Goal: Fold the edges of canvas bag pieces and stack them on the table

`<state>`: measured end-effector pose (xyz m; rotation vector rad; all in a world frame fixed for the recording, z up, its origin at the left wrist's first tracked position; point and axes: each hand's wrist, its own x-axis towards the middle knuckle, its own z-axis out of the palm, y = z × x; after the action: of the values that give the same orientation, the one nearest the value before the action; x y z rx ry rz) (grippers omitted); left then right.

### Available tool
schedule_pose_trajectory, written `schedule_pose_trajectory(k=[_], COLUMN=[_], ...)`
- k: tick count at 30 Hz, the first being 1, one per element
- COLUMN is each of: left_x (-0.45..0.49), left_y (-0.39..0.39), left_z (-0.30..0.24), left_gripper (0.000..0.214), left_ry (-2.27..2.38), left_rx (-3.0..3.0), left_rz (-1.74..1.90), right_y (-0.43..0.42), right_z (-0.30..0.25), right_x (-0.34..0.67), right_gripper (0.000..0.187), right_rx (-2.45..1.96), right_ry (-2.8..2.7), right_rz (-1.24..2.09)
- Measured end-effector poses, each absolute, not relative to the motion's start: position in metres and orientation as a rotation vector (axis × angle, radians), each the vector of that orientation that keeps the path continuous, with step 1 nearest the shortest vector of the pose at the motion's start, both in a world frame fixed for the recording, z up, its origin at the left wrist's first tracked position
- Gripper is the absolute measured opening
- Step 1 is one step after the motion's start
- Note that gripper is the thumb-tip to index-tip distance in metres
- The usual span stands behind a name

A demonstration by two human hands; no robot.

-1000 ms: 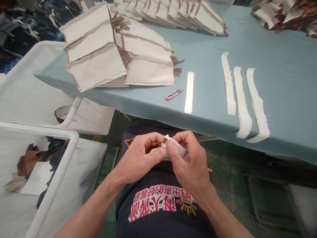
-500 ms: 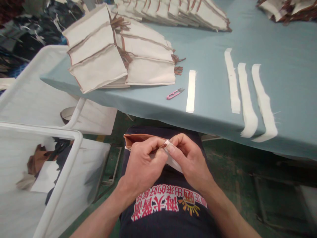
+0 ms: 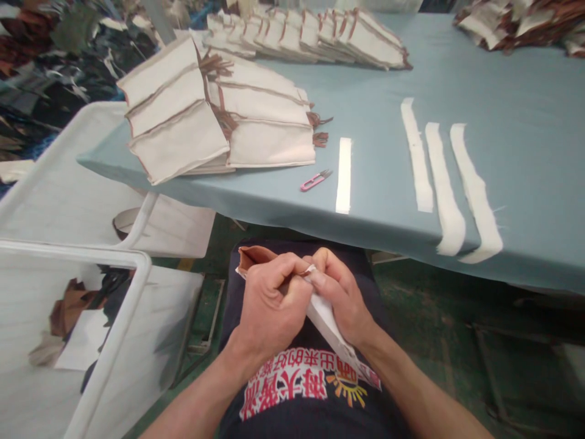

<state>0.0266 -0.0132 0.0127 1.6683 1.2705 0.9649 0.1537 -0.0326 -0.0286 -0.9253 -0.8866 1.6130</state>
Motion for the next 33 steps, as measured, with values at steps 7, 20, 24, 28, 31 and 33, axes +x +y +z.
schedule_pose_trajectory(k=[7, 20, 24, 28, 31, 33], left_x=[0.012, -0.004, -0.006, -0.006, -0.008, -0.011], left_y=[0.004, 0.014, 0.010, 0.005, 0.003, 0.004], left_z=[0.019, 0.058, 0.067, 0.078, 0.080, 0.076], left_gripper=[0.021, 0.022, 0.021, 0.019, 0.015, 0.015], left_ry=[1.095, 1.022, 1.102, 1.155, 1.232, 1.238], left_rx=[1.799, 1.857, 1.938, 2.064, 2.135, 2.166], left_rz=[0.736, 0.570, 0.583, 0.682, 0.740, 0.765], right_y=[-0.016, 0.020, 0.027, 0.030, 0.030, 0.029], right_z=[-0.029, 0.035, 0.050, 0.062, 0.062, 0.056], right_x=[0.175, 0.200, 0.196, 0.193, 0.188, 0.184], right_gripper=[0.041, 0.019, 0.019, 0.021, 0.023, 0.023], right_rx=[-0.895, -0.865, -0.847, -0.899, -0.918, -0.933], right_ry=[-1.013, -2.195, -2.426, -2.508, -2.448, -2.374], right_rz=[1.835, 0.755, 0.556, 0.618, 0.735, 0.775])
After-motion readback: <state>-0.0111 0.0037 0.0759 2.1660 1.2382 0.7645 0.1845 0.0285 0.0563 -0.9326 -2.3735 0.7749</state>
